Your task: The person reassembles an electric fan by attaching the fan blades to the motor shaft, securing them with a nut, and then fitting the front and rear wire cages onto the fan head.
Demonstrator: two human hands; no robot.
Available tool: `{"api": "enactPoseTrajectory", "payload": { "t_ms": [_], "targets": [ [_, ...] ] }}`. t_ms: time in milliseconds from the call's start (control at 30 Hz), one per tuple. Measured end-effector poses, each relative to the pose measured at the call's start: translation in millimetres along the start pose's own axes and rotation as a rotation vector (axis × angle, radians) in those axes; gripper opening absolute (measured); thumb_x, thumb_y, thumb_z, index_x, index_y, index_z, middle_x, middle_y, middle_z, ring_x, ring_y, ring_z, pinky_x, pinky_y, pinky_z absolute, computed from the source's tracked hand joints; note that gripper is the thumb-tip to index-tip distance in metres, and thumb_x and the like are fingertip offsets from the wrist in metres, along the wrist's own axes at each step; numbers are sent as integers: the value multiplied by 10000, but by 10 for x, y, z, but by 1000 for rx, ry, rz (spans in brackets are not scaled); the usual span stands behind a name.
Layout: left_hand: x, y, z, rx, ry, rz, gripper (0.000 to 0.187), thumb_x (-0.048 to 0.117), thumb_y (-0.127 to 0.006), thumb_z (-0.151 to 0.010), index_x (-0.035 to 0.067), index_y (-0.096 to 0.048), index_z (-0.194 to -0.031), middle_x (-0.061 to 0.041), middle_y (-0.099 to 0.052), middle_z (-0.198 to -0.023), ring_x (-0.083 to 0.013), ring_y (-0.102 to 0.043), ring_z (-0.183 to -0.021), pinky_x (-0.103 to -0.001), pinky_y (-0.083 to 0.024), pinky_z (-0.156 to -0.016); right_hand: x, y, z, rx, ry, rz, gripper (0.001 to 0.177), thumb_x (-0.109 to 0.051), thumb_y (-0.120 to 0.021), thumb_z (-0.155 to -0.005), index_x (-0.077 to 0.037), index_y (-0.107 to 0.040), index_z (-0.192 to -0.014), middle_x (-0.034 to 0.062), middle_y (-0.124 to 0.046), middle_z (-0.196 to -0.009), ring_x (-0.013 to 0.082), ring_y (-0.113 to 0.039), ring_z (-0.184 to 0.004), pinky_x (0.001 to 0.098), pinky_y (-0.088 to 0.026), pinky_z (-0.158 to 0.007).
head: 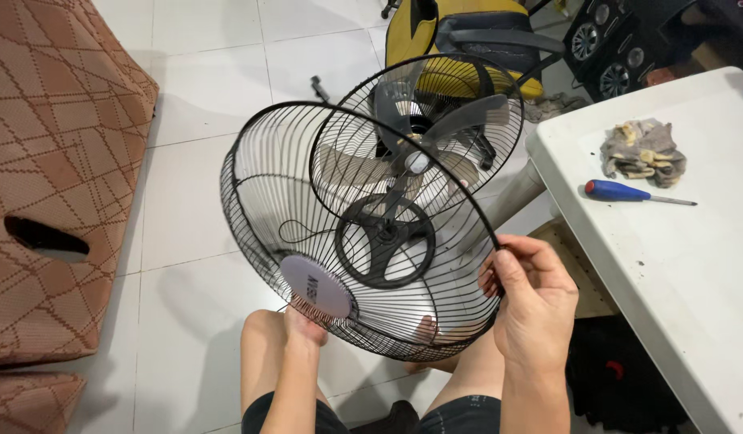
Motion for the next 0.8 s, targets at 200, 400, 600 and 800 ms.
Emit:
{"api": "enactPoseTrajectory", "payload": {
  "t_ms": [200,400,600,800],
  "targets": [
    [-7,-369,398,-85,-2,20,438,297,-336,-1032,74,-616,-1283,-111,-697,-1222,-298,-677,-1090,-502,-570,-923,-8,41,-14,94,-24,18,83,-55,-639,-1037,23,-639,-1009,68,-634,-770,113,-549,-589,248,-441,-520],
    [-3,-575,577,-134,-2,47,501,267,-271,-1038,19,-589,-1336,-181,-673,-1276,-356,-669,-1135,-564,-556,-974,14,113,-11,145,-32,26,70,-42,-622,-1022,21,-646,-1006,58,-638,-776,98,-536,-578,240,-428,-504],
    [44,-531,596,96,30,-21,577,354,-178,-1048,54,-579,-1334,-145,-668,-1293,-336,-654,-1171,-559,-542,-978,-25,112,-38,74,-85,-96,116,-23,-575,-1026,45,-666,-1002,88,-666,-795,121,-569,-591,252,-452,-510],
    [31,-377,465,96,19,-92,581,455,-204,-1060,172,-587,-1391,-56,-675,-1341,-280,-654,-1227,-507,-546,-1032,-55,-50,12,-74,-149,-139,362,115,-538,-907,31,-560,-1259,129,-671,-928,169,-637,-736,292,-532,-607]
  ]
}}
Point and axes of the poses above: each hand's wrist, its own z-axis away from the middle knuckle, its own y-axis out of the back of the hand, x = y × z, the point moved 4 cm from there along -z, towards the middle knuckle
